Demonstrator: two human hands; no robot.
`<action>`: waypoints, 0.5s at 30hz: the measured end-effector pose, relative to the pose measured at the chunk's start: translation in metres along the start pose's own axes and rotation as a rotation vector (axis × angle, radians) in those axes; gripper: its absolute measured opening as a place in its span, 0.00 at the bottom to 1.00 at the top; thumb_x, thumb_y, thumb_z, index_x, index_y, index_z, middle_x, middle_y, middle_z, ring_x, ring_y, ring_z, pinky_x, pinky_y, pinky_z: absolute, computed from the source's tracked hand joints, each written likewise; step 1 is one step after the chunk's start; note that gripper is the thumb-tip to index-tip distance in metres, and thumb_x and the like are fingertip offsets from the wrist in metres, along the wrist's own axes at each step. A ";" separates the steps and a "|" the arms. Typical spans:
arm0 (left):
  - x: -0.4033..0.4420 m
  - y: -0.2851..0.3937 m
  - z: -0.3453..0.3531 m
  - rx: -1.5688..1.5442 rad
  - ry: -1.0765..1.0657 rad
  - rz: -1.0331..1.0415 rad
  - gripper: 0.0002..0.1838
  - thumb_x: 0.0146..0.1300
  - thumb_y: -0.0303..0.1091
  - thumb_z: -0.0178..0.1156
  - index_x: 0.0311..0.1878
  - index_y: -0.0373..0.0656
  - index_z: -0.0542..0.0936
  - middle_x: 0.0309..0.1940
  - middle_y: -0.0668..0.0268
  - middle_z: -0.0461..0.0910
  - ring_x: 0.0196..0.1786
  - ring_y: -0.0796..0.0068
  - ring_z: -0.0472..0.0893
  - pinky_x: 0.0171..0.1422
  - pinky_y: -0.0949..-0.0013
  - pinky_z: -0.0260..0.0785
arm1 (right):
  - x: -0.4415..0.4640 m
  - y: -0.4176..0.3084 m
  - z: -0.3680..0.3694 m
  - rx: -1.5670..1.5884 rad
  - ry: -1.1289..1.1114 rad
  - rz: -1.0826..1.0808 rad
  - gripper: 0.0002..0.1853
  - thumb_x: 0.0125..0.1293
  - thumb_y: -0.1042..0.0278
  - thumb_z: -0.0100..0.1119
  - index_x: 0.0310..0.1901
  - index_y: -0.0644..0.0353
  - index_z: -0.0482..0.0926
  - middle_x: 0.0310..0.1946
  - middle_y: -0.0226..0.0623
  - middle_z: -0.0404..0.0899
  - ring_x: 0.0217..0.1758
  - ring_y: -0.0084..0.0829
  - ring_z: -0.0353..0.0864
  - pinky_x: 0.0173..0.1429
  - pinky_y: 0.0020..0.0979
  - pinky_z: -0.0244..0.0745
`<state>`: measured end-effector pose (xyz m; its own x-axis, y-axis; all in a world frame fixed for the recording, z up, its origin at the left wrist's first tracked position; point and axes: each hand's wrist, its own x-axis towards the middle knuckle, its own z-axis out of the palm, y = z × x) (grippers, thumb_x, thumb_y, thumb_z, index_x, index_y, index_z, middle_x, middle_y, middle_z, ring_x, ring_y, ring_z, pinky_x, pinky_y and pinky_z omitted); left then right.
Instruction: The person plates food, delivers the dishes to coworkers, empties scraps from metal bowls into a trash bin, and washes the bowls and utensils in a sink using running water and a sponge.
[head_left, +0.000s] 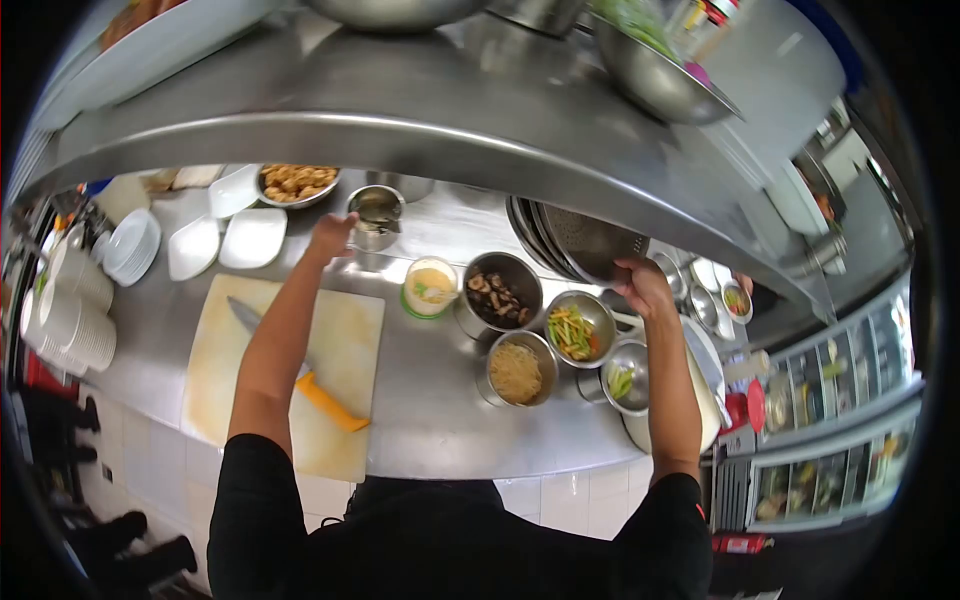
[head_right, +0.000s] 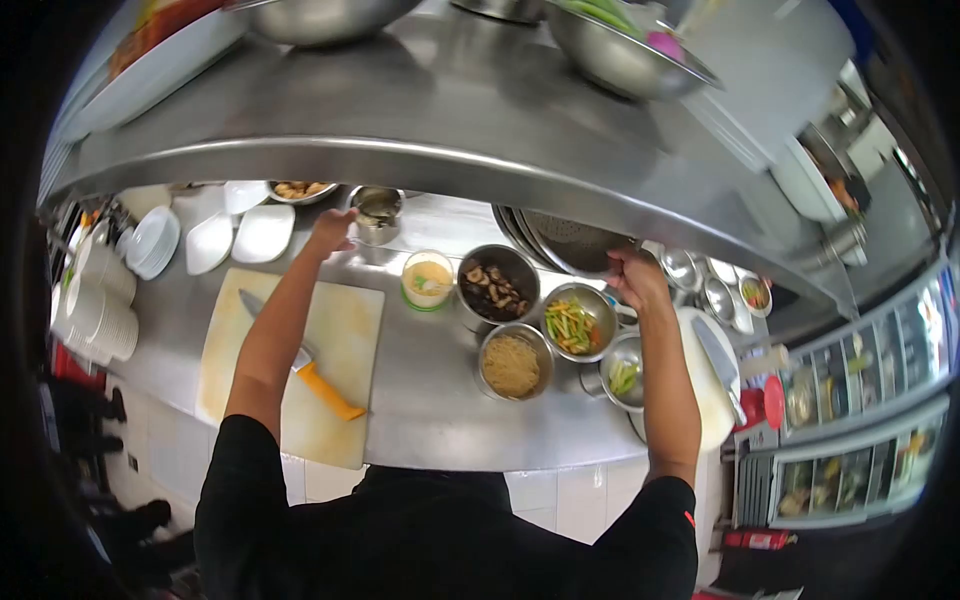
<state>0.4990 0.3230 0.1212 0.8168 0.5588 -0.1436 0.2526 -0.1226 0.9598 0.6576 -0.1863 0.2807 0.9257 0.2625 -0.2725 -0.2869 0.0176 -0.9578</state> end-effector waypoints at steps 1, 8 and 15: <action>-0.003 0.015 0.004 -0.077 -0.006 -0.091 0.25 0.58 0.47 0.59 0.37 0.26 0.73 0.26 0.54 0.73 0.31 0.57 0.82 0.24 0.63 0.79 | -0.032 -0.007 -0.010 -0.011 0.119 -0.007 0.04 0.59 0.74 0.55 0.32 0.64 0.72 0.24 0.32 0.71 0.21 0.25 0.72 0.18 0.25 0.73; 0.062 -0.045 0.004 1.325 0.088 0.788 0.22 0.29 0.44 0.73 0.26 0.43 0.76 0.21 0.59 0.76 0.28 0.59 0.78 0.35 0.58 0.71 | -0.231 0.004 -0.107 -0.114 0.360 -0.020 0.02 0.56 0.76 0.55 0.30 0.65 0.75 0.23 0.32 0.74 0.22 0.23 0.72 0.26 0.23 0.69; 0.079 -0.055 -0.032 1.414 0.308 1.114 0.26 0.28 0.49 0.72 0.30 0.46 0.74 0.19 0.62 0.73 0.24 0.61 0.75 0.28 0.59 0.67 | -0.386 0.053 -0.155 -0.072 0.637 0.096 0.03 0.56 0.75 0.52 0.31 0.63 0.74 0.20 0.28 0.72 0.16 0.18 0.69 0.17 0.20 0.62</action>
<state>0.5328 0.4002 0.0650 0.8195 -0.1657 0.5486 0.0517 -0.9320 -0.3587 0.3236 -0.4366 0.3208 0.8683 -0.3641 -0.3369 -0.3790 -0.0485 -0.9241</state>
